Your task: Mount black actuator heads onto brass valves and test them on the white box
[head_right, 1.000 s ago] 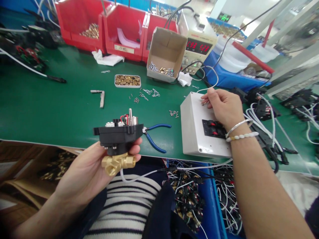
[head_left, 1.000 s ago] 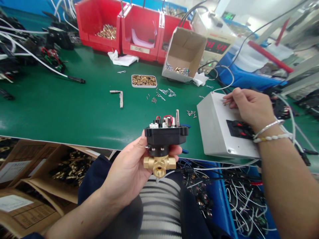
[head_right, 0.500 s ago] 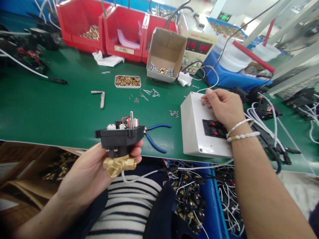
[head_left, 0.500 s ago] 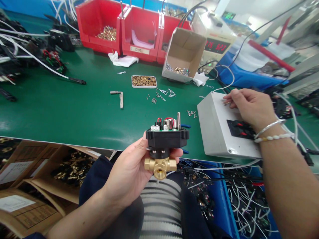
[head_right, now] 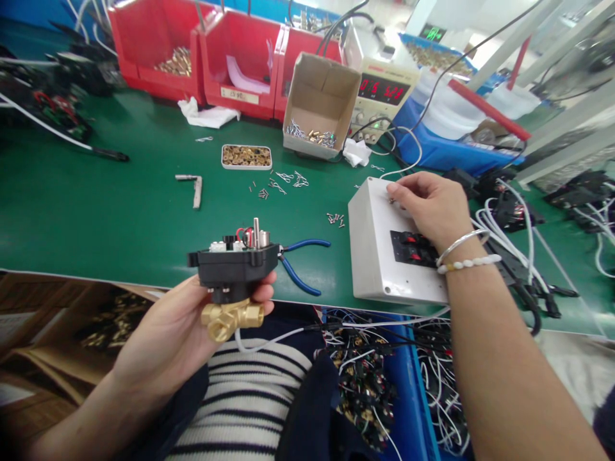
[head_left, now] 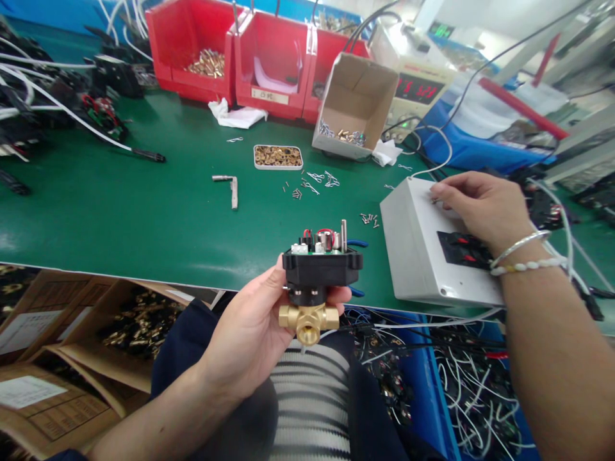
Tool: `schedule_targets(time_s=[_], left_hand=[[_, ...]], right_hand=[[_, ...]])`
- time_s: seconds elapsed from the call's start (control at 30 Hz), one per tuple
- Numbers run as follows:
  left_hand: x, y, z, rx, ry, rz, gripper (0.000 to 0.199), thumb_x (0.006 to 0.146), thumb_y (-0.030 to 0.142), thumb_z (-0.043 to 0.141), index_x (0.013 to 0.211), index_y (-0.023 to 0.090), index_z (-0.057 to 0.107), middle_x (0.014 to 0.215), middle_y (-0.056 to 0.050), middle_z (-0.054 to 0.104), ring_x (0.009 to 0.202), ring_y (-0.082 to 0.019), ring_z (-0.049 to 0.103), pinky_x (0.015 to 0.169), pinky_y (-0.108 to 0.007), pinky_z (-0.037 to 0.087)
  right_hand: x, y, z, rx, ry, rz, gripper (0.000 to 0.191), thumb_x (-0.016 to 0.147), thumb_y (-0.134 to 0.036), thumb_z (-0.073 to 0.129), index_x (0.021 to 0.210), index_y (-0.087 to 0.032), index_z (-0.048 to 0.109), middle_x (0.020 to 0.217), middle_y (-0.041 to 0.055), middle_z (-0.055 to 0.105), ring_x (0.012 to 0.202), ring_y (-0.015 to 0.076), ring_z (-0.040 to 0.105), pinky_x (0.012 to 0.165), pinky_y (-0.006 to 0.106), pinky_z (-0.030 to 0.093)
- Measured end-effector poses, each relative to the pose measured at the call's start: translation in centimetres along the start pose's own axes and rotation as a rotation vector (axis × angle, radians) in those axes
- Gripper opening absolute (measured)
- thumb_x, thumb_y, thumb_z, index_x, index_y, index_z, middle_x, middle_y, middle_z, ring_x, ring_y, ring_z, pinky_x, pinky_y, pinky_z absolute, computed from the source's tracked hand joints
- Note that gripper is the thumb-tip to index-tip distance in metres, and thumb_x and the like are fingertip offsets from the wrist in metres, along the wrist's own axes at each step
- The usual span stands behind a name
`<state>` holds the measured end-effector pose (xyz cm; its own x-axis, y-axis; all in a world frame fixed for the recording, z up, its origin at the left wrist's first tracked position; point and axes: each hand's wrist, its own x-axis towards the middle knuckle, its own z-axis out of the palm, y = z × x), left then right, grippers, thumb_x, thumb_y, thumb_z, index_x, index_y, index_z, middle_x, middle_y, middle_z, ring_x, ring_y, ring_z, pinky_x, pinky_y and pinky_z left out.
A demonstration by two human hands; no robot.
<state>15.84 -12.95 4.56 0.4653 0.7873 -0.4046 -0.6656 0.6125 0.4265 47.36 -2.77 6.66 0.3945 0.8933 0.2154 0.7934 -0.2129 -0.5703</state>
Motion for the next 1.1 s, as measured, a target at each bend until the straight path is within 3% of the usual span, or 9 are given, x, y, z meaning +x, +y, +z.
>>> schedule_targets(time_s=[0.37, 1.1], left_hand=[[0.06, 0.22, 0.65, -0.026, 0.052, 0.016, 0.049, 0.107, 0.022, 0.033, 0.095, 0.008, 0.079, 0.09, -0.013, 0.082, 0.078, -0.018, 0.079, 0.074, -0.027, 0.066], [0.05, 0.11, 0.34, 0.02, 0.057, -0.009, 0.045, 0.107, 0.027, 0.037, 0.101, 0.009, 0.077, 0.091, -0.014, 0.081, 0.077, -0.017, 0.078, 0.073, -0.023, 0.063]], right_hand=[[0.24, 0.39, -0.08, 0.002, 0.0, -0.045, 0.018, 0.07, -0.036, 0.072, 0.076, -0.018, 0.07, 0.063, -0.0009, 0.064, 0.055, 0.0128, 0.053, 0.06, 0.027, 0.042], [-0.01, -0.06, -0.07, -0.003, 0.03, 0.009, 0.009, 0.073, -0.026, 0.074, 0.075, -0.017, 0.074, 0.065, -0.0012, 0.066, 0.055, 0.01, 0.049, 0.062, 0.026, 0.041]])
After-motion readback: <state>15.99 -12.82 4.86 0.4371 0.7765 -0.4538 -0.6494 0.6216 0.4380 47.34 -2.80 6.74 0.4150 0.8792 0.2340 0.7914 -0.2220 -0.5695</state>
